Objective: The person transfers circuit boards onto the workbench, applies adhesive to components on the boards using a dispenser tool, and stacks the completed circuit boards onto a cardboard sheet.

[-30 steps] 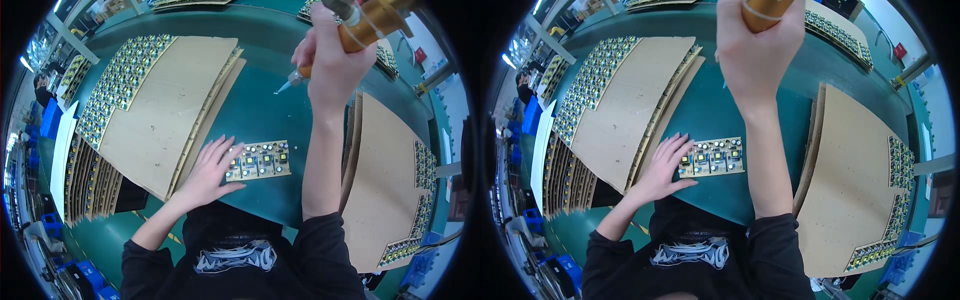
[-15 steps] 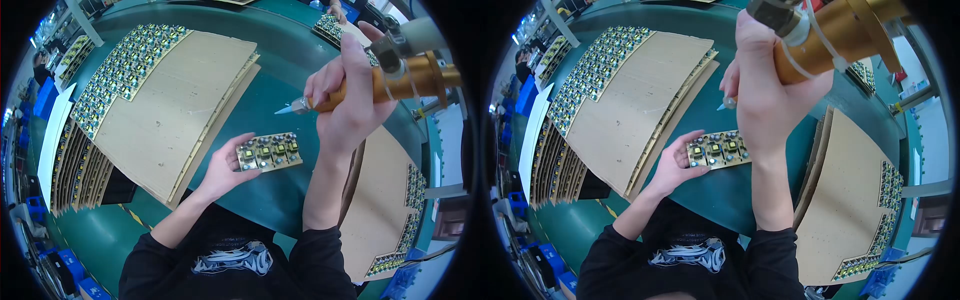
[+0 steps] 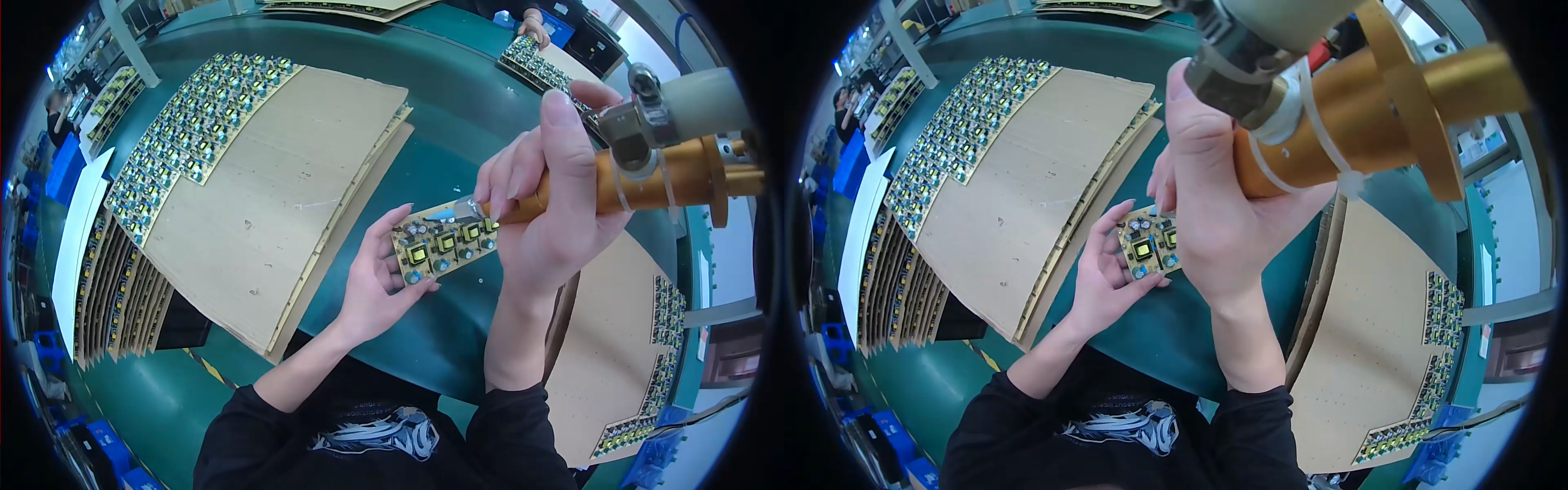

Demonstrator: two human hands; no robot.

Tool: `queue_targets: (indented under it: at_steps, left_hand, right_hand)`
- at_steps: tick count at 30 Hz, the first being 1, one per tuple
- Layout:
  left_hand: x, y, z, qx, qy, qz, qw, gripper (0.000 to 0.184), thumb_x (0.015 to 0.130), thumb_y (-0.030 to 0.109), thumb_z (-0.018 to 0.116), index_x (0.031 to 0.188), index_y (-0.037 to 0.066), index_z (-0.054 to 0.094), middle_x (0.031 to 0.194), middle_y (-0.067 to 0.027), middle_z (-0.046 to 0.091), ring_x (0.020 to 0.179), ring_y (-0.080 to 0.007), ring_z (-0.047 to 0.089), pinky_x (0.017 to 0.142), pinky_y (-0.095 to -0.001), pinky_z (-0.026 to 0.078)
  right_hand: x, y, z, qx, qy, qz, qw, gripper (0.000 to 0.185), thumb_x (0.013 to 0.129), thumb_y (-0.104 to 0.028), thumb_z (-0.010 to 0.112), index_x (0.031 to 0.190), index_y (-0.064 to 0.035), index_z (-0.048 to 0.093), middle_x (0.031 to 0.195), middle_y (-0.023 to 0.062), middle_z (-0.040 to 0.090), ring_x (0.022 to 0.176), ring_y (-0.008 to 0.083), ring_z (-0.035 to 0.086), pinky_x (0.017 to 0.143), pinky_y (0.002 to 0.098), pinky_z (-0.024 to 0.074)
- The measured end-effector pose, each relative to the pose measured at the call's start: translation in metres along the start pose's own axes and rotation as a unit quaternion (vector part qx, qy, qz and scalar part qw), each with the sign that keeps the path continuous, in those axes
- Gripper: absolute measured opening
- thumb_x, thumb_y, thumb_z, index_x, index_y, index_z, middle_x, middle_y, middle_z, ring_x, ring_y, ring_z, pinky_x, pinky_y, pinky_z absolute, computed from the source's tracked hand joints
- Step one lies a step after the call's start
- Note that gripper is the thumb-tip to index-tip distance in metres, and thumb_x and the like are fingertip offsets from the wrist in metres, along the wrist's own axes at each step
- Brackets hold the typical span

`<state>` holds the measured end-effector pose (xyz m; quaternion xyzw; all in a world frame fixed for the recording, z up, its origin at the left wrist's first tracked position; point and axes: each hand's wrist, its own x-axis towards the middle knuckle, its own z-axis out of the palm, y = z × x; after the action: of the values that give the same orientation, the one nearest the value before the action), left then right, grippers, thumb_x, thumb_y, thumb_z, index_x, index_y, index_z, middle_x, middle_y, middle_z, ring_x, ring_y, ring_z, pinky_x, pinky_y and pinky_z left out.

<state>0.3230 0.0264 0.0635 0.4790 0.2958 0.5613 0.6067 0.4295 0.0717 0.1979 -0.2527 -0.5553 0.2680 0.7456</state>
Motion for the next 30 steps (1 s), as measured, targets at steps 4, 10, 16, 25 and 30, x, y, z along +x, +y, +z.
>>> queue_targets:
  at_steps: [4,10,16,25,30]
  left_hand:
    - [0.001,0.0,0.001,0.003,0.002,0.012,1.0,0.076,0.076,-0.018,0.058,0.139,0.005,0.021,0.131,-0.0166,0.038,0.11,-0.0235,0.054,0.081,-0.0311,0.057]
    - [0.002,0.001,0.004,0.025,-0.001,0.039,0.999,0.077,0.076,-0.018,0.058,0.139,0.005,0.021,0.13,-0.0163,0.038,0.112,-0.0233,0.053,0.082,-0.0311,0.056]
    - [0.004,0.0,0.005,0.039,-0.002,0.055,0.998,0.077,0.075,-0.018,0.058,0.139,0.005,0.022,0.13,-0.0162,0.039,0.113,-0.0232,0.053,0.083,-0.0308,0.055]
    - [0.004,-0.001,0.003,0.053,0.0,0.049,0.997,0.077,0.075,-0.018,0.058,0.139,0.005,0.022,0.129,-0.0165,0.04,0.112,-0.0233,0.053,0.082,-0.0312,0.056]
    - [-0.002,-0.001,-0.002,0.043,0.014,0.028,0.999,0.078,0.075,-0.018,0.058,0.139,0.004,0.019,0.129,-0.0167,0.04,0.112,-0.0246,0.053,0.082,-0.0334,0.056]
  right_hand:
    - [-0.004,-0.003,0.005,0.008,0.013,0.008,1.0,0.031,0.088,-0.014,0.056,0.11,0.0043,0.045,0.048,0.002,0.043,0.034,0.0101,0.042,0.037,0.0245,0.0397]
    - [-0.007,-0.004,0.01,0.022,0.045,0.005,0.999,0.029,0.088,-0.014,0.056,0.109,0.0027,0.046,0.048,0.0017,0.043,0.034,0.01,0.042,0.037,0.0243,0.0398]
    - [-0.006,0.002,0.006,0.03,0.023,-0.013,0.999,0.023,0.089,-0.013,0.056,0.106,-0.0002,0.049,0.048,0.0015,0.043,0.034,0.0095,0.042,0.037,0.024,0.0394]
    - [-0.003,-0.011,0.007,-0.01,-0.01,0.005,1.0,0.033,0.089,-0.013,0.056,0.116,0.0035,0.047,0.047,0.0009,0.042,0.033,0.0082,0.041,0.036,0.0229,0.0379]
    - [-0.001,-0.01,0.005,-0.01,-0.002,0.011,1.0,0.038,0.089,-0.013,0.055,0.12,0.0051,0.045,0.046,0.0009,0.042,0.033,0.0079,0.04,0.036,0.0225,0.0376]
